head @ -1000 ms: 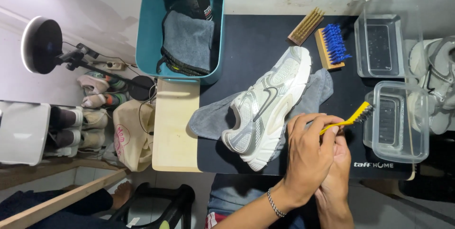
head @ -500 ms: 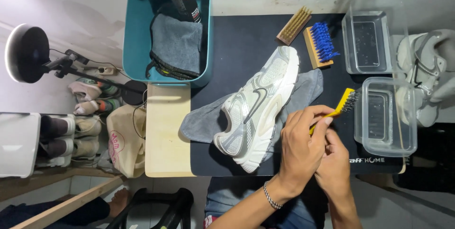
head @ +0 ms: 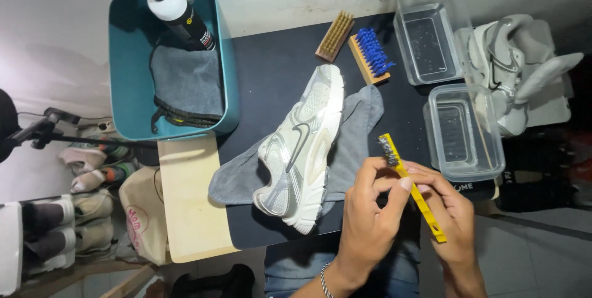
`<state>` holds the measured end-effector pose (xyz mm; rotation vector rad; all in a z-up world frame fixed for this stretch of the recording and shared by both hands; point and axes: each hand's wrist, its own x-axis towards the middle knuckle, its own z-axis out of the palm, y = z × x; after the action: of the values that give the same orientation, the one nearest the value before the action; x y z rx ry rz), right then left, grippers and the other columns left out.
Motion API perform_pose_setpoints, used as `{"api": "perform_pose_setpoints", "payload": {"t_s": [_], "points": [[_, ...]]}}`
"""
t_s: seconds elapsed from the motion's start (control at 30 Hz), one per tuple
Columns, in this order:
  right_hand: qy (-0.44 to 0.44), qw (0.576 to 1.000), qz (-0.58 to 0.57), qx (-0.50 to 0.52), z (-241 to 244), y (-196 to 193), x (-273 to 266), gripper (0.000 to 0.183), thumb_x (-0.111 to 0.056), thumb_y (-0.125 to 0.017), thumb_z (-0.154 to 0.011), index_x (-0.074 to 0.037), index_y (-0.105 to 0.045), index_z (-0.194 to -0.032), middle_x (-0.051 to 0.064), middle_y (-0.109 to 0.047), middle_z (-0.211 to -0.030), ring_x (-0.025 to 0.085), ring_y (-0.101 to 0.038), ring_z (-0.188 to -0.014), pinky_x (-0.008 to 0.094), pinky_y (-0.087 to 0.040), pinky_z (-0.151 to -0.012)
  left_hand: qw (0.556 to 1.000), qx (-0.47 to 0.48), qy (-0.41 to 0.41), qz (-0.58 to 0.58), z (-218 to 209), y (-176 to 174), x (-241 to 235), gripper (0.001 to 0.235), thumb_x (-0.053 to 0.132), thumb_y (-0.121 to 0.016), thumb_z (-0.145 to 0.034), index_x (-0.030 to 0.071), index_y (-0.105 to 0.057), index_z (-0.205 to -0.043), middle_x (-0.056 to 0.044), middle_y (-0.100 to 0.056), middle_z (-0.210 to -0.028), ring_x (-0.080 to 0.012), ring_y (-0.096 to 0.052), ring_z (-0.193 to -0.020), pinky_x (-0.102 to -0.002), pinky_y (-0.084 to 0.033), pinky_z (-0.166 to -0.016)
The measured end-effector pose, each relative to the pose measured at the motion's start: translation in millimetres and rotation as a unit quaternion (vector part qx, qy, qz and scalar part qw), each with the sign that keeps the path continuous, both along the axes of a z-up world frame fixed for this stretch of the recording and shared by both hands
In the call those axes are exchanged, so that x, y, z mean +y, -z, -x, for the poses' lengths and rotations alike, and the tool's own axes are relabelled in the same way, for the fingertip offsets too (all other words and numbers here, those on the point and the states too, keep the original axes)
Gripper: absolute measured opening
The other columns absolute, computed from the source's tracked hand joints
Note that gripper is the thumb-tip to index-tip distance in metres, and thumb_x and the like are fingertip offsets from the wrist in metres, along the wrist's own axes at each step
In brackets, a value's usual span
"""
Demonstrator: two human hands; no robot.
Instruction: The person cleans a white sneaker using a yellow brush and a cleaning solution. They scrub the upper, sides, and sole of the shoe, repeatedly dipping the brush into a container of liquid to apply the solution.
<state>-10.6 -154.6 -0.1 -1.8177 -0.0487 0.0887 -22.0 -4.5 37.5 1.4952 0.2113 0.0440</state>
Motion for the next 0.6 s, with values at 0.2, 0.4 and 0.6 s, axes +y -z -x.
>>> {"api": "perform_pose_setpoints", "payload": {"t_s": [0.2,0.4,0.6], "points": [[-0.042,0.93,-0.301,0.204,5,21,-44,0.072,-0.051,-0.036,-0.109,0.012,-0.054,-0.136,0.028,-0.075,-0.11,0.036,-0.072,-0.066,0.045,-0.059,-0.054,0.996,-0.064,0.054,-0.033,5,6,-3,0.023,0.026,-0.05,-0.104,0.005,-0.059,-0.104,-0.003,-0.072,-0.096,-0.0247,-0.054,-0.12,-0.036,-0.043,-0.1],[-0.069,0.952,-0.166,0.247,12,10,-37,0.068,-0.05,-0.03,-0.111,0.004,-0.064,-0.089,0.005,-0.039,-0.05,0.01,-0.028,-0.046,0.027,-0.021,-0.045,0.979,-0.167,0.051,-0.103,4,6,-6,0.018,0.014,-0.053,-0.103,0.007,-0.059,-0.119,-0.006,-0.069,-0.126,-0.0241,-0.064,-0.12,-0.049,-0.036,-0.119],[0.054,0.946,0.318,0.028,-23,-49,-61,0.038,-0.025,-0.048,-0.106,-0.008,-0.067,-0.135,0.004,-0.064,-0.071,0.013,-0.057,-0.061,0.028,-0.043,-0.05,0.84,-0.131,0.099,-0.517,24,67,-5,0.073,0.04,-0.067,-0.097,0.003,-0.04,-0.154,-0.031,-0.03,-0.162,-0.051,-0.022,-0.151,-0.06,-0.021,-0.121]]}}
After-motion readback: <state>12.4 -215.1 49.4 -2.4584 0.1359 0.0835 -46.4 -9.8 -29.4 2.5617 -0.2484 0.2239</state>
